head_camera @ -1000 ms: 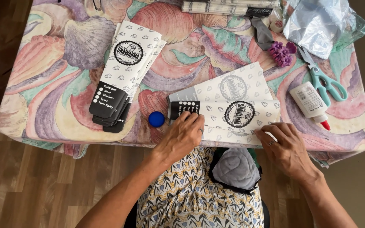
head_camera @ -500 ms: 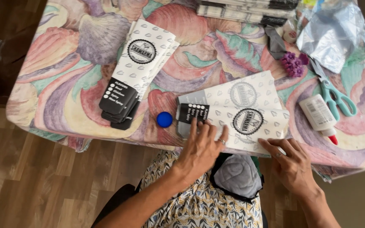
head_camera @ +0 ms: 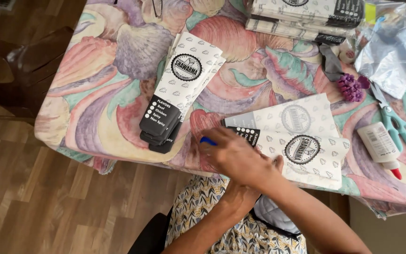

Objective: Folding and stapling printed paper sheets to assemble bags.

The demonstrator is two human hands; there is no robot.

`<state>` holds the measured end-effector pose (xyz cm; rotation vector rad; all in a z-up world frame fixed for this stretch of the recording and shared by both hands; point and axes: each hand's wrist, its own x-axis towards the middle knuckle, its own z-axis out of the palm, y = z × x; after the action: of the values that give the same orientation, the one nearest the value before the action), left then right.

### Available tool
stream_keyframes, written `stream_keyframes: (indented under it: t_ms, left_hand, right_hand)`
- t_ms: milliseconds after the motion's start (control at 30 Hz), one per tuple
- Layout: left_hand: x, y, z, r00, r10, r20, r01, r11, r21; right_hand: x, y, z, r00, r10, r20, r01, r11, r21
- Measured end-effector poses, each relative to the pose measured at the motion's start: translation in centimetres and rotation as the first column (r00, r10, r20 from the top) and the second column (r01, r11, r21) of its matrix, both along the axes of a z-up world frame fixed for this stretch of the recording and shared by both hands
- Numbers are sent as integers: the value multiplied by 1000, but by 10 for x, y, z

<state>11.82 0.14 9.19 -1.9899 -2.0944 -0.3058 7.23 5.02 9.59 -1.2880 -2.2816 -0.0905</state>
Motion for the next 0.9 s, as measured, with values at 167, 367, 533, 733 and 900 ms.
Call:
stream_keyframes:
  t_ms: [167, 367, 533, 733, 900]
  left_hand:
    - [-65, 4, -33, 823, -567, -42, 564, 823, -69]
    - [-102, 1, -78, 350, -937, 8, 922, 343, -176]
    - [-102, 2, -78, 395, -919, -3, 915, 393, -87]
    - [-102, 0, -80, 352, -936, 31, 927, 343, -153]
    - [-103, 4, -78, 385, -922, -46, 918, 388, -86]
  right_hand:
    - [39, -15, 8, 990, -10, -141, -8, 991, -133]
    - [124, -56, -5, 975, -183, -128, 161, 973, -165]
    - [115, -21, -24, 953, -101, -286, 54, 985, -166]
    - [102, 12, -24, 953, 109, -284, -172, 963, -208]
    - [202, -75, -17, 978, -164, -130, 122, 952, -282]
